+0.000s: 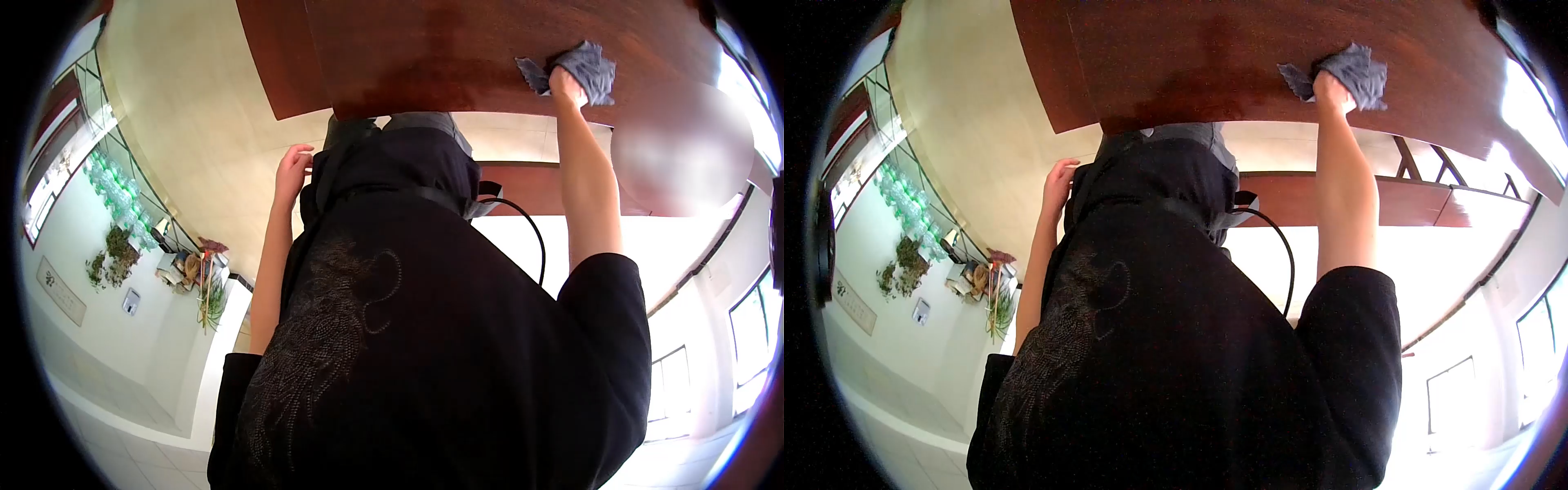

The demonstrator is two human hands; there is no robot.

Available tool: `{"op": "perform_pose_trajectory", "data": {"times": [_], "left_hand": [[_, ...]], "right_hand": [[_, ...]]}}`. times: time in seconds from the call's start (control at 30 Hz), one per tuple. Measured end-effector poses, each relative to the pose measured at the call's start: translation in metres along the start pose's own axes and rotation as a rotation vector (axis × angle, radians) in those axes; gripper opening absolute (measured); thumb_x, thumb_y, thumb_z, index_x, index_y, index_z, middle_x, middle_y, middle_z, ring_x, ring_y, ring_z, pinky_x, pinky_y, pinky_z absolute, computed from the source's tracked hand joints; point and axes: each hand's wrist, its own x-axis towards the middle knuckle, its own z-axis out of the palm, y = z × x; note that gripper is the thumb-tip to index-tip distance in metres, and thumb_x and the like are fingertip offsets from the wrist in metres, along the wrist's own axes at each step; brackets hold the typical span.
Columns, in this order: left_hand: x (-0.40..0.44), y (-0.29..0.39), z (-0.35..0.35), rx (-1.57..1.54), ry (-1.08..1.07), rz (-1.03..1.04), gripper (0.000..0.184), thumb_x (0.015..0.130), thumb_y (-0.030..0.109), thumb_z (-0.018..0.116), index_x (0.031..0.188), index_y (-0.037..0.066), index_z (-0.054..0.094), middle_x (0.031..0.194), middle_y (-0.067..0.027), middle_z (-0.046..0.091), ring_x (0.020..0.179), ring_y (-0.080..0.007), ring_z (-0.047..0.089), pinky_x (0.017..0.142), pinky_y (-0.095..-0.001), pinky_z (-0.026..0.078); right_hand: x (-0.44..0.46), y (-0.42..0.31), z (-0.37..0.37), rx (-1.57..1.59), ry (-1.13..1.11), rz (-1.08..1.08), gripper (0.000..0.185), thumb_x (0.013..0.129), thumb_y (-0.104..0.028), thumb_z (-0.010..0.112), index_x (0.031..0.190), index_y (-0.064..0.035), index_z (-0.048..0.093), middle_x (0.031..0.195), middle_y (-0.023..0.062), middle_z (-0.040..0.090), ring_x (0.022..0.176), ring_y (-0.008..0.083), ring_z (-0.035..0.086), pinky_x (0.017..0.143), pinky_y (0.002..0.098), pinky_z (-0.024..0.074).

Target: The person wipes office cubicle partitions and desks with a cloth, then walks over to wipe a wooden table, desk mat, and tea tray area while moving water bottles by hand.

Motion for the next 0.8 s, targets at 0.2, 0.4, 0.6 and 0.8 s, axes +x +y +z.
{"op": "perform_pose_trajectory", "data": {"times": [0.2, 0.4, 0.6, 0.8], "left_hand": [[0.018, -0.011, 0.013, -0.048, -0.131, 0.065, 0.016, 0.094, 0.011, 0.053, 0.108, 0.005, 0.06, 0.082, -0.0019, 0.064, 0.076, -0.0084, 0.059, 0.07, -0.0222, 0.047], [0.014, -0.071, 0.02, -0.079, -0.022, 0.116, 0.015, 0.094, 0.012, 0.055, 0.105, 0.005, 0.063, 0.086, -0.0016, 0.066, 0.077, -0.0088, 0.06, 0.069, -0.0233, 0.048], [-0.022, -0.121, -0.009, -0.285, 0.134, -0.012, 0.018, 0.09, 0.01, 0.055, 0.105, 0.005, 0.063, 0.08, -0.0028, 0.064, 0.072, -0.0098, 0.06, 0.066, -0.0245, 0.05], [-0.037, -0.2, -0.095, -0.372, 0.135, -0.03, 0.02, 0.089, 0.009, 0.054, 0.107, 0.004, 0.062, 0.082, -0.0075, 0.067, 0.074, -0.0129, 0.063, 0.065, -0.0251, 0.051]], "right_hand": [[-0.064, -0.034, -0.033, -0.087, -0.011, 0.238, 0.044, 0.091, -0.026, 0.046, 0.124, 0.0017, 0.057, 0.131, 0.0249, 0.053, 0.123, 0.0377, 0.051, 0.106, 0.0426, 0.0365], [-0.088, -0.047, 0.019, 0.379, 0.149, 0.599, 0.042, 0.094, -0.028, 0.047, 0.125, 0.0001, 0.053, 0.131, 0.0214, 0.052, 0.124, 0.0313, 0.049, 0.104, 0.0354, 0.039], [-0.129, -0.115, 0.028, 0.819, -0.002, 0.996, 0.048, 0.097, -0.033, 0.042, 0.133, -0.0013, 0.045, 0.136, 0.0158, 0.048, 0.125, 0.0294, 0.046, 0.106, 0.0354, 0.0351], [-0.191, -0.199, 0.027, 1.024, -0.416, 1.216, 0.044, 0.096, -0.038, 0.043, 0.126, -0.0078, 0.053, 0.13, 0.0105, 0.051, 0.116, 0.0311, 0.049, 0.098, 0.0431, 0.0372]]}}
